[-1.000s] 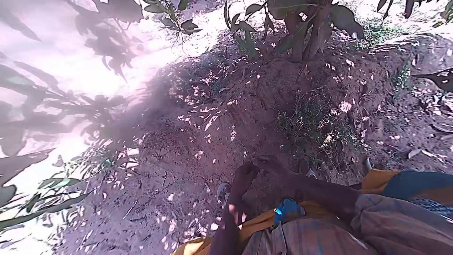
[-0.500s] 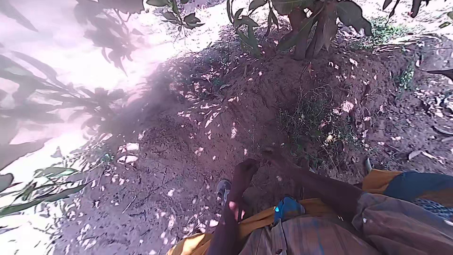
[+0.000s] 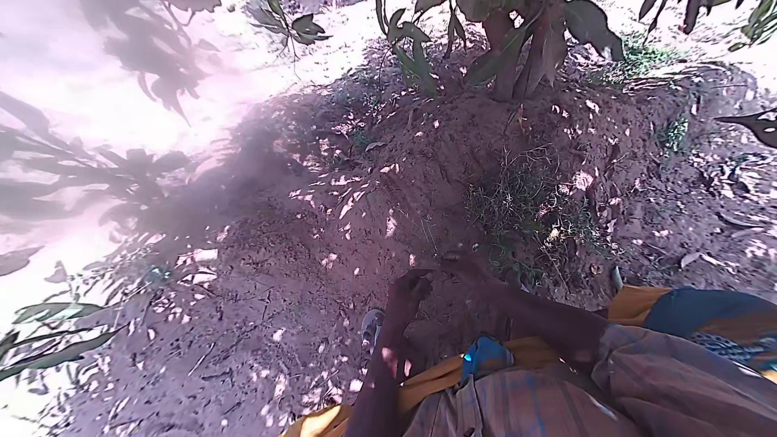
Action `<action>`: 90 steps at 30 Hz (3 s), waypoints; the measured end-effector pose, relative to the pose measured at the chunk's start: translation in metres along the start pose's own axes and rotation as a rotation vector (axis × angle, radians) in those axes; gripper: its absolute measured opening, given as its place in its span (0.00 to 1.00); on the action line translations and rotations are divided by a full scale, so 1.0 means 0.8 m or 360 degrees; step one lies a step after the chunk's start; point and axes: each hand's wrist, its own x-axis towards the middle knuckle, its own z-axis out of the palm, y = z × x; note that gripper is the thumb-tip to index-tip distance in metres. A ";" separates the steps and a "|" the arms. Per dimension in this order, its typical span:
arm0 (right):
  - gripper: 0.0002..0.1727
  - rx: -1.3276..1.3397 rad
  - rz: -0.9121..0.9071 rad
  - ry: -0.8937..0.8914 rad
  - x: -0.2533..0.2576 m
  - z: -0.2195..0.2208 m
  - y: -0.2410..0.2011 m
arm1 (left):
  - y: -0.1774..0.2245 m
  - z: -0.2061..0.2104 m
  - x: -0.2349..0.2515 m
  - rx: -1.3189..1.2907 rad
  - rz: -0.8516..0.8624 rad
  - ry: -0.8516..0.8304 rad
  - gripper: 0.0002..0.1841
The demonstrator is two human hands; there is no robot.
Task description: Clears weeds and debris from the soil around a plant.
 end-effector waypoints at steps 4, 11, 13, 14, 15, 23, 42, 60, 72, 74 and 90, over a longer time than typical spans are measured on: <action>0.12 0.0011 -0.0021 -0.0142 0.003 0.005 0.012 | -0.007 -0.003 0.002 -0.0195 0.0011 0.0083 0.19; 0.13 -0.0137 -0.0072 -0.0395 0.004 0.014 0.027 | -0.007 0.007 0.002 -0.0283 -0.0023 0.0286 0.10; 0.19 -0.0359 -0.0094 -0.0226 0.009 -0.008 0.008 | -0.003 0.007 0.002 -0.0403 -0.0084 0.0397 0.12; 0.24 -0.0504 -0.0097 -0.0059 0.018 -0.026 0.001 | -0.003 0.006 0.003 -0.0457 -0.0096 0.0455 0.12; 0.26 -0.0639 -0.0118 0.0150 0.033 -0.048 0.002 | -0.006 0.005 0.004 -0.0496 -0.0093 0.0497 0.12; 0.29 -0.1258 0.0132 0.0370 0.053 -0.150 0.072 | -0.008 -0.004 0.007 -0.0618 -0.0128 0.0593 0.13; 0.22 0.0401 0.0282 -0.0403 0.023 -0.047 -0.016 | -0.003 -0.014 0.005 -0.0594 -0.0002 0.0629 0.08; 0.22 -0.0901 -0.0594 -0.0497 -0.011 0.018 -0.001 | -0.004 -0.007 0.009 -0.0626 -0.0294 0.0616 0.06; 0.19 -0.1411 -0.0006 -0.0130 0.046 -0.063 0.015 | 0.002 -0.010 0.009 -0.0910 -0.0341 0.0876 0.07; 0.26 -0.1627 0.0328 -0.0358 0.042 -0.082 0.025 | 0.001 -0.006 0.009 -0.0921 -0.0303 0.0856 0.06; 0.23 -0.1081 0.0055 0.0547 0.068 -0.148 0.046 | -0.004 -0.006 0.013 -0.0846 -0.0273 0.0761 0.07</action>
